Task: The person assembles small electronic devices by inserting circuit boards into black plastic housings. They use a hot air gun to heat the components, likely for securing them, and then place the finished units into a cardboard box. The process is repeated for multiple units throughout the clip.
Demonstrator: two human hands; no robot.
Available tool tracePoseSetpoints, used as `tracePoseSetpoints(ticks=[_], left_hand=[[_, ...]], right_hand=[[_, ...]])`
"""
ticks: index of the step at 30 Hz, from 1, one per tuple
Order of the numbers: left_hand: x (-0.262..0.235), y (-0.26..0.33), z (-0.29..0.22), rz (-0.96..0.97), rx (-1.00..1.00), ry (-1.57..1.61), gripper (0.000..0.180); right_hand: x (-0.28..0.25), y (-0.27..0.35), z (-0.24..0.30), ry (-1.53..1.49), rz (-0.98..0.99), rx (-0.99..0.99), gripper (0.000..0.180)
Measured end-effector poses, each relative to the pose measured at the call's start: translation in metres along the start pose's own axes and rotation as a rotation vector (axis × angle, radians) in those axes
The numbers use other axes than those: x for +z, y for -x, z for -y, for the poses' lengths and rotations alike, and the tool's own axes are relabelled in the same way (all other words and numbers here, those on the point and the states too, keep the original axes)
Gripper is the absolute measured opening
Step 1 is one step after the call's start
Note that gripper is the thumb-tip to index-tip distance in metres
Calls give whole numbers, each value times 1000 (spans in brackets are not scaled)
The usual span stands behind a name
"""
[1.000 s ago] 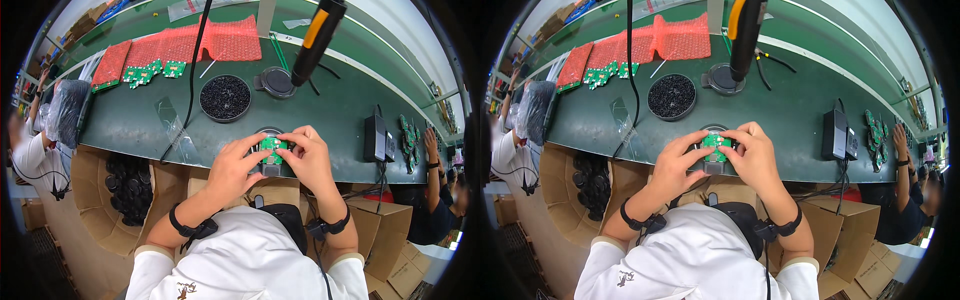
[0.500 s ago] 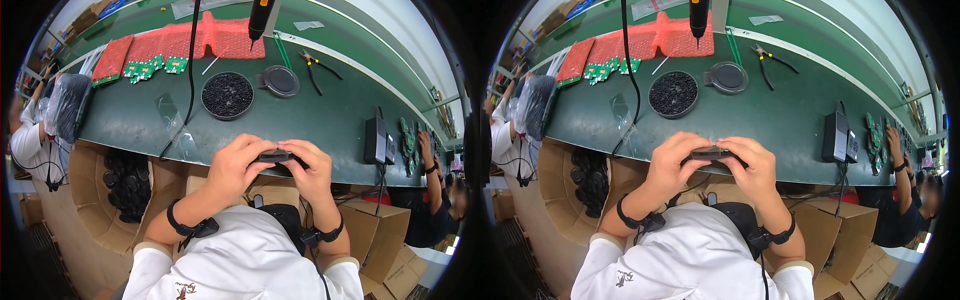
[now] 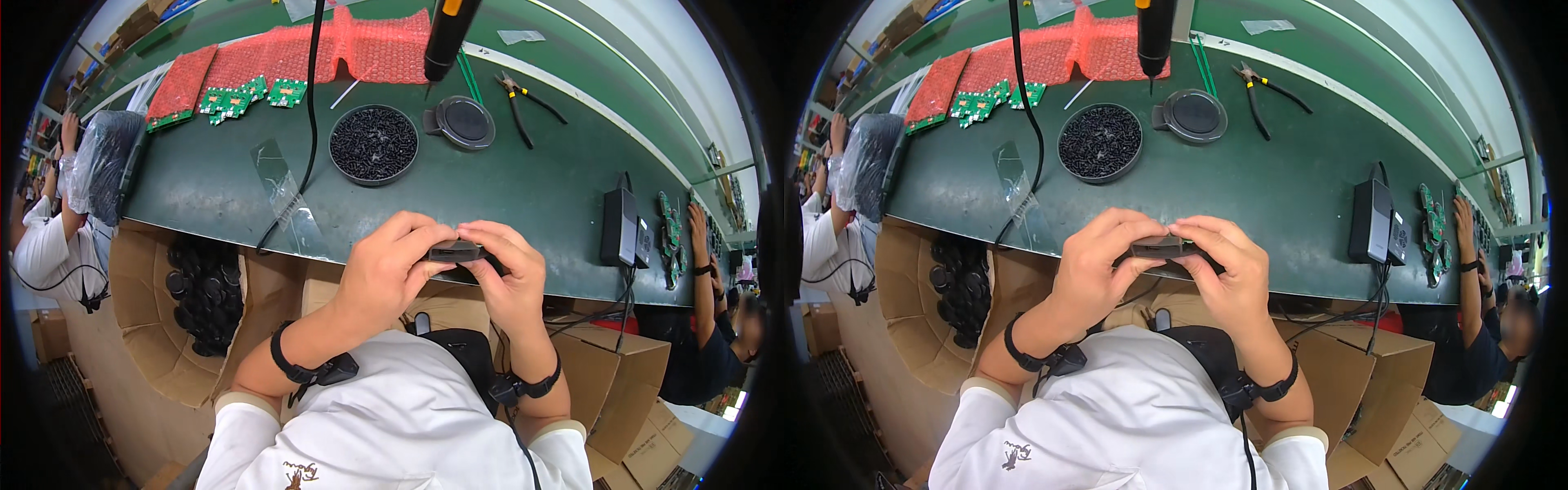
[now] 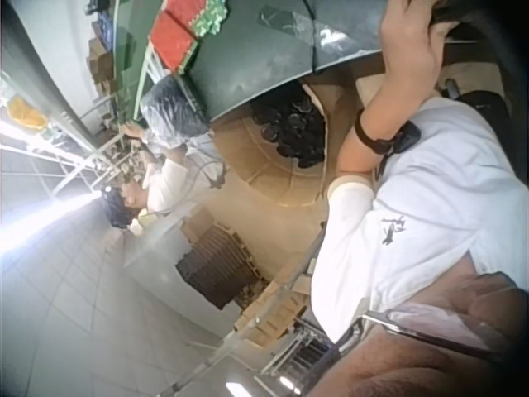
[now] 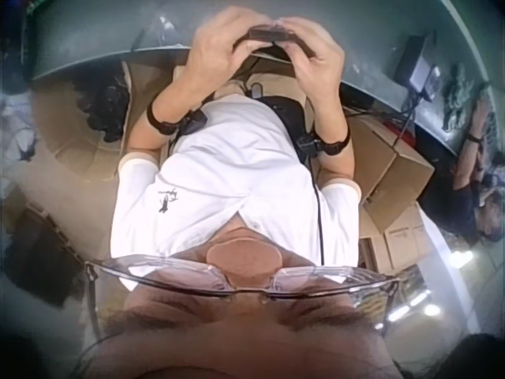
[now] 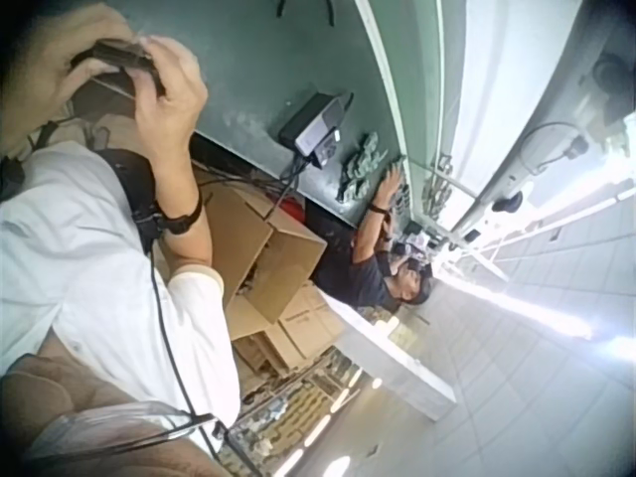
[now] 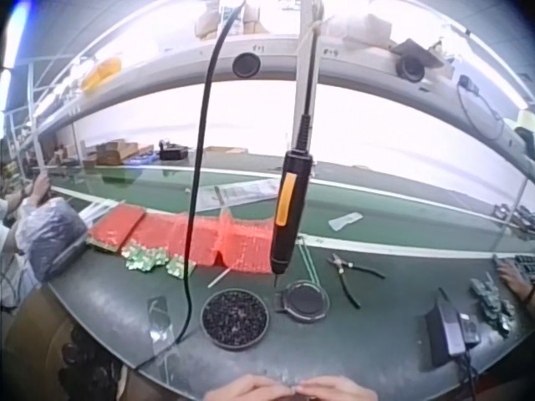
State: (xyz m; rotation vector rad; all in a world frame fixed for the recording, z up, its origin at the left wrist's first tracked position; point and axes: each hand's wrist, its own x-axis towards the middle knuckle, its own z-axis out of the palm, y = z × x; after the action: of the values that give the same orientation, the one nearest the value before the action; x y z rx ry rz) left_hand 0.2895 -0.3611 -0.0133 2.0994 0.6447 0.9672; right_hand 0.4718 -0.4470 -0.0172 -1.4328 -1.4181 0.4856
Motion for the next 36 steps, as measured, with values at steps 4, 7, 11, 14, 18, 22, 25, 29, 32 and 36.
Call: tracePoseSetpoints(ticks=[4,7,11,14,18,22,25,29,32,36], left_hand=[[1,0,0,-12,19,-19,35],[1,0,0,-17,27,-34,35],[1,-1,0,-14,29,-45,36],[1,-1,0,-18,30,-54,35],[3,-1,1,-48,9,-10,32],[2,-1,2,-56,-25,31,31],[2,-2,4,-70,-14,36,33],[6,-3,10,-109,25,0,36],[9,-8,23,-141,99,-132,38],[6,1,28,24,96,-280,42]], right_hand=[[-1,-1,4,51,7,-15,37],[-1,-1,6,95,9,-34,38],[-1,-2,7,134,13,-47,39],[-1,-2,5,124,19,-37,38],[1,0,1,63,0,-12,37],[2,-2,1,65,-1,-25,35],[4,-4,0,118,-23,-82,35],[11,-3,-2,110,-99,-66,38],[10,-14,-16,249,-105,-225,43],[0,-7,-21,334,80,-206,49]])
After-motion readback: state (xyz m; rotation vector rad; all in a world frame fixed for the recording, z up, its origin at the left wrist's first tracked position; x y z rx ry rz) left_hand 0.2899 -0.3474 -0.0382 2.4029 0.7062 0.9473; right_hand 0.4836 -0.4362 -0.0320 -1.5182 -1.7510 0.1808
